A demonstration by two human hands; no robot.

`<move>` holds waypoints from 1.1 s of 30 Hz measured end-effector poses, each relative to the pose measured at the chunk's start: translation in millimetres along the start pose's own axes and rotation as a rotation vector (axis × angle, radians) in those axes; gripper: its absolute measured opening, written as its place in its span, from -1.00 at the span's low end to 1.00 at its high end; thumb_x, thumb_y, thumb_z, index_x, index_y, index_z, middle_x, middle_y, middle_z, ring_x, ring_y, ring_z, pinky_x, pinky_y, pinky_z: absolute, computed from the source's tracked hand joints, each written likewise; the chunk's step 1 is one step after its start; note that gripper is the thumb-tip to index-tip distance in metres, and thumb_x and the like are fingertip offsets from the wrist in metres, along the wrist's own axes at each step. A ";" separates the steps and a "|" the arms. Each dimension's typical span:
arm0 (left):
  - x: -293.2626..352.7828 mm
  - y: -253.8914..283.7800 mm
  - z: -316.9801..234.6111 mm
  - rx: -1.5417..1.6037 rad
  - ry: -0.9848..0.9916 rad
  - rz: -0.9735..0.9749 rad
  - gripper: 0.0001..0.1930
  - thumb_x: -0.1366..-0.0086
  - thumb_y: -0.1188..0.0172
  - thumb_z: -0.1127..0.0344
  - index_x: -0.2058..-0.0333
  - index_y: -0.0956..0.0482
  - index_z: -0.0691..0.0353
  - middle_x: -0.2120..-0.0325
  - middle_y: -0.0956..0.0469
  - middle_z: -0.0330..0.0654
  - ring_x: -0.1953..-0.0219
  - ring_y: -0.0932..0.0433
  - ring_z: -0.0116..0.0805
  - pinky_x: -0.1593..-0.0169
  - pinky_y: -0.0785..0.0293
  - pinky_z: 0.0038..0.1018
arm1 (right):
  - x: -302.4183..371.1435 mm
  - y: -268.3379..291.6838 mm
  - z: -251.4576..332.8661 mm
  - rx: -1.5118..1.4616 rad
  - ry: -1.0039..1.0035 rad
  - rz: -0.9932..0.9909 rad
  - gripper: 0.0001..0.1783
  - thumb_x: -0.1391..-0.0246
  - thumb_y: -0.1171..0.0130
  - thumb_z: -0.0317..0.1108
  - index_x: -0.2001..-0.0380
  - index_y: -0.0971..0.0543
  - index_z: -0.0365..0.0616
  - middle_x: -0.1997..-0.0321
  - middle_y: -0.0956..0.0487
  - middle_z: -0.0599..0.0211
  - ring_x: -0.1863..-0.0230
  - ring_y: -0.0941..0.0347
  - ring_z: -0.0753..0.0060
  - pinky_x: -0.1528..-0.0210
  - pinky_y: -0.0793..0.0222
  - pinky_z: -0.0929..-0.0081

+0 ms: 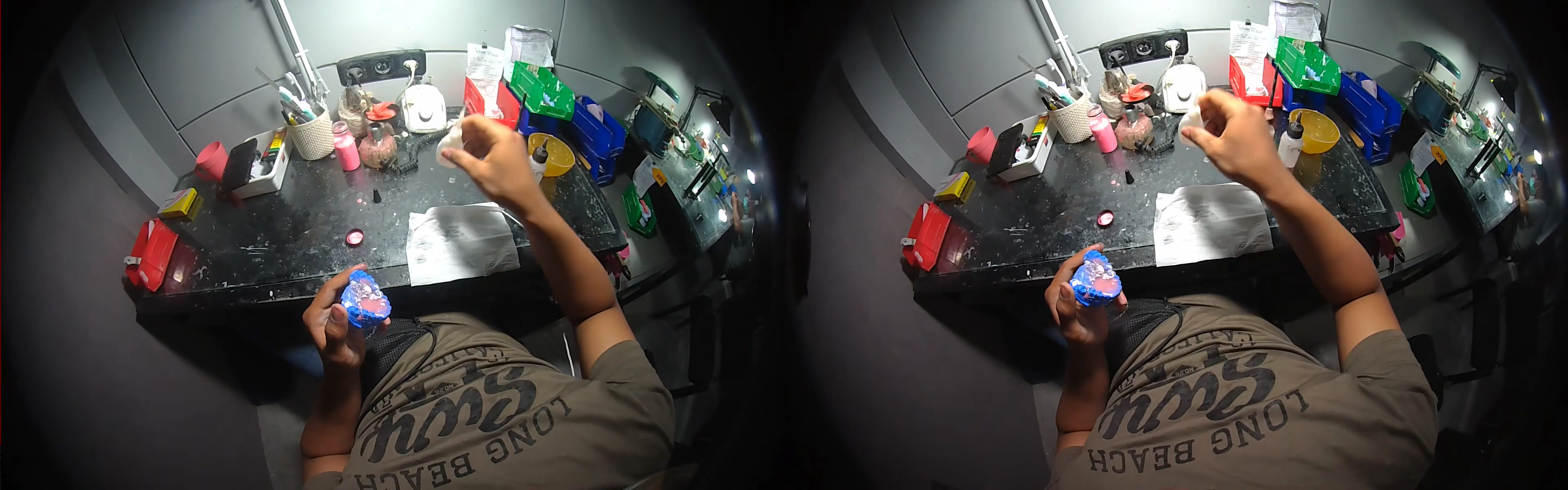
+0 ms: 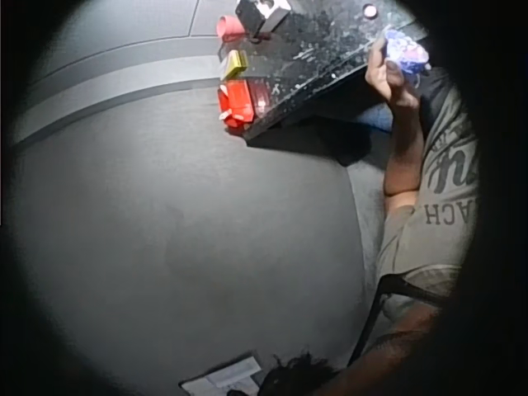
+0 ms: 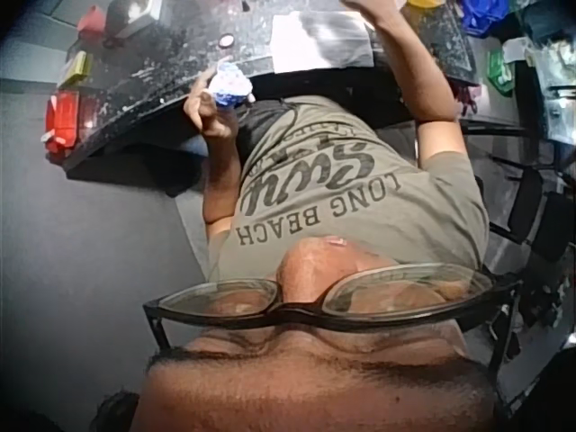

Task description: The person applies a liquid substance from a bottle onto a blue dental impression and uses a brush to spread the material across the surface.

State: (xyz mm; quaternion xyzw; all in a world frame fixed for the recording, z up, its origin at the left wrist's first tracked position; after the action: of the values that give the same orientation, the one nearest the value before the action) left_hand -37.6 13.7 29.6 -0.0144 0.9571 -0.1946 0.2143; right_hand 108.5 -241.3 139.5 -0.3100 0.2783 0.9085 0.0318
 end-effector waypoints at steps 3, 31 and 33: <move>-1.3 -0.9 1.5 -0.064 -0.045 0.029 -0.04 -0.35 -0.07 -0.34 -0.06 -0.38 0.77 0.43 -0.56 0.11 0.59 -0.61 -0.22 0.56 -0.58 -0.40 | 7.9 -46.0 -62.7 0.442 -0.031 0.271 -0.73 0.00 -0.47 -0.36 0.32 -0.64 -0.31 0.34 -0.68 -0.15 0.23 -0.67 -0.14 0.16 -0.57 0.12; 1.4 -2.8 1.2 0.003 -0.007 0.022 -0.10 -0.28 -0.22 -0.29 -0.06 -0.47 0.69 0.32 -0.59 0.06 0.47 -0.64 -0.30 0.45 -0.66 -0.44 | 2.5 -8.2 -7.9 -0.415 -0.111 0.321 -0.80 -0.15 -0.41 -0.44 0.23 -0.60 -0.28 0.25 -0.68 0.33 0.15 -0.61 0.56 0.08 -0.52 0.52; 1.4 -4.5 -2.2 -0.005 -0.020 -0.022 -0.09 -0.28 -0.21 -0.30 -0.06 -0.47 0.69 0.32 -0.59 0.05 0.47 -0.65 -0.30 0.46 -0.67 -0.44 | 9.6 1.5 22.0 -0.461 -0.021 0.358 -0.79 -0.16 -0.40 -0.44 0.21 -0.60 -0.30 0.25 -0.67 0.32 0.14 -0.61 0.55 0.06 -0.53 0.51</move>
State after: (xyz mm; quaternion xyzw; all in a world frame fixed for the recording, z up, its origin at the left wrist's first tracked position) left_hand -40.1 10.2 32.6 -0.0272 0.9552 -0.1943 0.2217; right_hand 88.4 -232.2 148.9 -0.2457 0.1146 0.9420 -0.1976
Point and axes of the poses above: each hand's wrist, its own x-axis away from the middle knuckle, its own y-axis out of the back of the hand, z = x × y, the point moved 6 cm from there along -x, towards the middle knuckle
